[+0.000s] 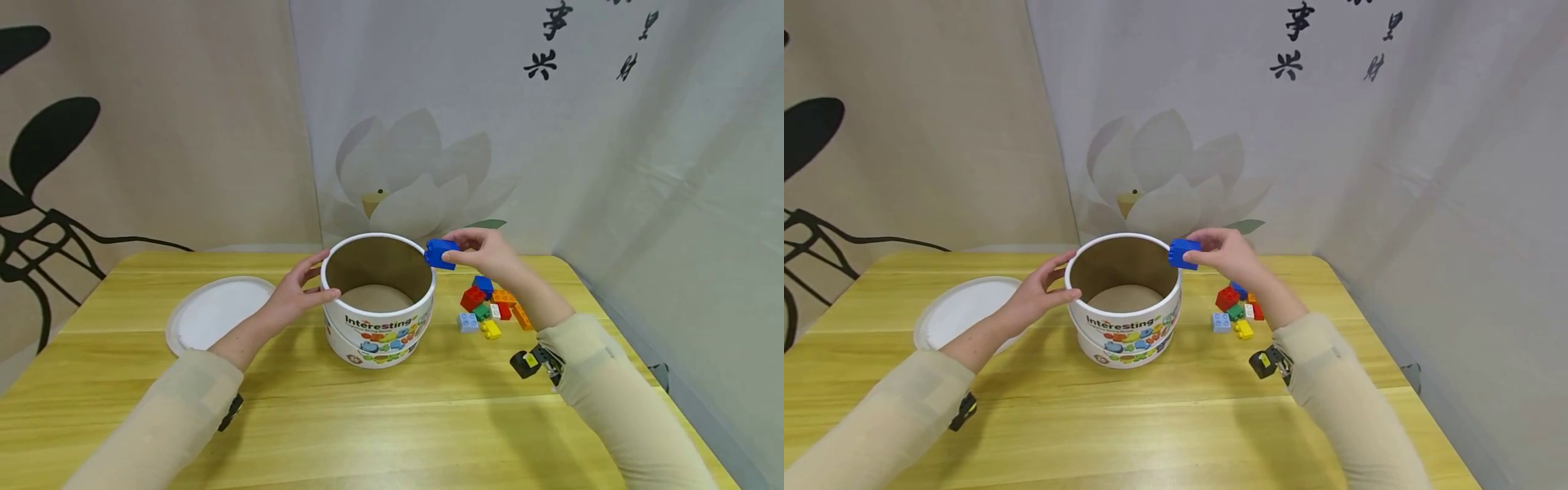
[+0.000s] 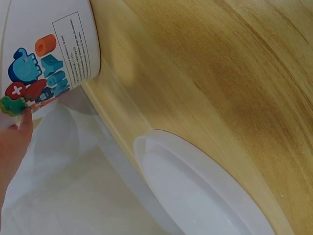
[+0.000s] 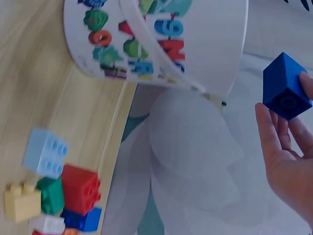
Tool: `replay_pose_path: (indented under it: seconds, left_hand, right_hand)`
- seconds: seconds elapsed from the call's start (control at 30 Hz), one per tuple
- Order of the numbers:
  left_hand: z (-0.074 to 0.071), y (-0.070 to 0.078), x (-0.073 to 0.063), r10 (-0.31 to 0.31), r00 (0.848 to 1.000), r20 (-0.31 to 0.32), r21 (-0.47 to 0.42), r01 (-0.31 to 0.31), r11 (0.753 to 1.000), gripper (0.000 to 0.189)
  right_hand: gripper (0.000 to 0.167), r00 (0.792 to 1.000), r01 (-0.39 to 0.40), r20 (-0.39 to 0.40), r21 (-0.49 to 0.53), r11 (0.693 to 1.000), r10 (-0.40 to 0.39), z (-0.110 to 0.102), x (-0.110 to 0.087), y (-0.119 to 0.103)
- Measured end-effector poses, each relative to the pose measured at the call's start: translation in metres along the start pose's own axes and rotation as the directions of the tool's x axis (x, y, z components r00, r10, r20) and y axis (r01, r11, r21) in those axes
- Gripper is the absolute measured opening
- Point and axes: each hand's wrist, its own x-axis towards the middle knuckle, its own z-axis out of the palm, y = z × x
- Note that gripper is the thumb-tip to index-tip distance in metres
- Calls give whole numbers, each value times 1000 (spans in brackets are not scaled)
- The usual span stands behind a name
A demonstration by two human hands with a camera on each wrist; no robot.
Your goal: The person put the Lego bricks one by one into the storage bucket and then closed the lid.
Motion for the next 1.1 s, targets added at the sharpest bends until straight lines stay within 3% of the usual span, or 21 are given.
replay_pose_path:
  seconds: [0.33,0.57,0.83,1.0,1.1]
  left_hand:
    - [-1,0,-1,1,1000,-1,1,-1,1000,77]
    - [-1,-2,1,-6,1000,0,7,6,1000,77]
    - [-1,-2,0,-12,1000,-1,9,12,1000,77]
    - [-1,-2,0,-17,1000,1,22,17,1000,77]
    - [-1,-1,0,-22,1000,0,27,22,999,76]
  right_hand:
    - [36,998,46,35,-19,999,-45,32,11,-15]
    - [36,996,84,43,-49,995,-82,41,15,-13]
    - [38,993,107,38,35,994,-109,38,14,-8]
    - [36,992,125,-8,133,983,-125,28,9,0]
    - [35,991,134,-37,141,981,-130,18,6,10]
